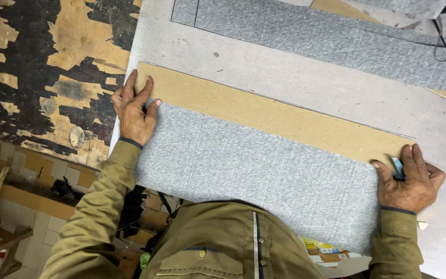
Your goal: The person uses a cardboard template and a utility knife to cut multiple rectangular strips from a large piece of gray fabric on a work table. The person repeatedly positions the template, cuts along its edges, and removes the cut pieces.
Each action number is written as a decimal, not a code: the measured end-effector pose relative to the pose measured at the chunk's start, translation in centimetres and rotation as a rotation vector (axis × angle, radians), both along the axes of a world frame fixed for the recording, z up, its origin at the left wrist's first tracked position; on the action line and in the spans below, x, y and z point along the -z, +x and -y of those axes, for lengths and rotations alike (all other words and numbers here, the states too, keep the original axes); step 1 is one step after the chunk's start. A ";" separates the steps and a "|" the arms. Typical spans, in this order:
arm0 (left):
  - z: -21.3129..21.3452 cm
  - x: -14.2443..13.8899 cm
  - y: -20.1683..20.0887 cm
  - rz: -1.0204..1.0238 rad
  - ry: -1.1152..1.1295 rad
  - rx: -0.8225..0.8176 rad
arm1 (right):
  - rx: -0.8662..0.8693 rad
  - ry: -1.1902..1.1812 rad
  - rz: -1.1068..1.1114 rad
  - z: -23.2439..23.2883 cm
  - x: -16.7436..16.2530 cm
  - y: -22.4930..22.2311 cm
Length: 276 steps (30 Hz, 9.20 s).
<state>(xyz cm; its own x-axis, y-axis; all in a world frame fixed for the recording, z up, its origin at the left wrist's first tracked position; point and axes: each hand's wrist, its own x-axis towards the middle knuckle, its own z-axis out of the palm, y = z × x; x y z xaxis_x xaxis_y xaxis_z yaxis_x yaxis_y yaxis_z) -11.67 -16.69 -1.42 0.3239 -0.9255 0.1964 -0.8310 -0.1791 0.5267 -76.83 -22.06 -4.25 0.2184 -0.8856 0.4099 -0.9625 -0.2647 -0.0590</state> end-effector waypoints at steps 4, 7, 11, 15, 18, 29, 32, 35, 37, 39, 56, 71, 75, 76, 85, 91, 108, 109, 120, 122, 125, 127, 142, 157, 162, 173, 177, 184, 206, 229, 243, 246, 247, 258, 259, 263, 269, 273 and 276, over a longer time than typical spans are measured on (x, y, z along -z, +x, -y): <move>-0.1 0.0 0.0 -0.026 -0.008 0.015 | -0.015 0.013 0.079 0.3 -1.3 1.3; -0.8 -1.2 -0.4 0.169 -0.042 0.153 | 0.053 0.037 0.191 0.1 -2.5 2.1; -2.5 -2.8 -1.7 -0.021 -0.025 0.094 | 0.134 0.059 0.152 -1.4 -4.1 2.8; -3.3 -2.3 -1.4 0.003 -0.106 0.163 | 0.218 0.188 0.207 -1.5 -4.7 3.4; -3.4 -0.9 -0.4 0.017 -0.111 0.171 | 0.148 0.126 0.128 -1.1 -4.8 3.5; -3.5 0.0 0.6 0.297 -0.197 0.223 | 0.177 0.197 0.152 -0.9 -5.0 3.3; -3.7 0.3 0.7 0.261 -0.163 0.187 | 0.252 0.263 0.209 -0.8 -5.0 3.1; -4.0 0.8 0.9 0.113 -0.130 0.156 | 0.213 0.256 0.219 -0.9 -5.0 2.6; -4.2 0.9 1.0 0.078 -0.131 0.159 | 0.163 0.223 0.213 -0.9 -4.9 2.2; -4.1 0.9 0.9 0.101 -0.132 0.164 | 0.142 0.211 0.218 -0.8 -4.8 1.9; -3.8 -2.6 -1.9 0.128 -0.142 0.169 | 0.085 0.207 0.266 -0.4 -4.8 0.6; -3.9 -0.5 2.7 0.165 -0.045 0.299 | 0.062 0.257 0.453 0.0 -5.2 0.3; -3.8 -0.5 2.7 0.106 -0.034 0.310 | 0.014 0.237 0.384 0.0 -5.4 0.2; -3.8 -0.7 2.6 0.097 -0.034 0.306 | 0.024 0.251 0.367 0.0 -5.5 0.2; -3.5 -2.5 0.3 -0.054 0.005 0.268 | 0.105 0.251 0.400 -0.5 -5.1 0.3; -4.1 -2.4 -0.3 -0.154 -0.033 0.292 | 0.052 0.223 0.430 -0.7 -4.9 -0.2; -4.9 -1.1 2.7 0.148 -0.042 0.283 | 0.022 0.209 0.394 -1.1 -6.0 1.0; -5.0 -1.0 2.8 0.125 -0.045 0.283 | 0.020 0.207 0.386 -1.2 -6.0 1.1; -4.9 -2.1 2.2 -0.128 -0.086 0.234 | 0.031 0.221 0.363 -2.0 -6.4 2.0; -4.7 -2.1 1.9 -0.045 -0.038 0.207 | 0.032 0.215 0.380 -2.2 -6.6 2.2; -4.8 -2.4 1.9 -0.044 -0.011 0.156 | -0.003 0.192 0.378 -2.5 -6.4 2.5; -4.9 -2.6 1.8 -0.140 0.022 0.101 | -0.019 0.164 0.352 -2.7 -6.1 2.6; -5.6 -3.8 1.5 -0.017 0.010 0.075 | -0.076 0.131 0.344 -3.4 -4.8 2.1; -5.0 -3.4 1.9 0.247 0.151 0.086 | -0.001 0.196 0.351 -3.3 -6.4 2.1; -1.9 -4.3 -2.6 0.395 0.445 -0.038 | -0.061 0.255 0.324 -3.4 -7.5 2.7; -2.2 -6.0 -0.9 0.093 0.199 -0.111 | -0.368 0.376 0.583 1.4 -7.3 27.9; -2.4 -4.4 0.5 0.056 0.079 -0.130 | -0.610 0.339 0.604 1.6 -6.1 48.1; -2.8 -2.7 2.0 -0.030 0.045 -0.173 | -0.677 0.321 0.495 2.7 -7.8 62.2; -2.6 -1.1 -3.1 0.150 0.095 -0.036 | -0.531 0.230 0.320 5.7 -7.9 27.5; 3.6 -9.3 7.7 0.458 0.624 0.607 | -0.428 0.634 -0.004 3.7 -13.8 21.6; 11.1 -6.2 11.8 0.517 0.793 1.090 | -0.641 0.265 0.487 -5.3 -5.9 63.5; 10.8 -6.1 12.1 0.518 0.713 1.109 | -0.664 0.226 0.439 -5.6 -5.2 64.2; 10.7 -6.2 12.0 0.483 0.692 1.111 | -0.661 0.241 0.438 -5.7 -5.0 64.3; 10.4 -6.8 9.3 0.533 1.009 0.936 | -0.557 0.320 0.348 -2.5 -8.2 41.0; 10.4 -7.2 8.8 0.544 1.018 0.931 | -0.527 0.345 0.352 -2.4 -8.3 39.2; 11.1 -9.1 1.7 0.694 0.596 1.190 | -0.508 0.359 0.364 -2.3 -8.4 35.2; 13.4 -8.3 -16.5 0.542 0.653 1.229 | -0.542 0.349 0.341 -1.9 -7.4 30.7; 14.4 -6.2 -18.9 0.517 0.767 1.148 | -0.479 0.439 0.278 -0.1 -7.7 19.8; 14.4 -6.2 -20.1 0.544 0.881 1.072 | -0.429 0.445 0.232 0.7 -8.2 9.6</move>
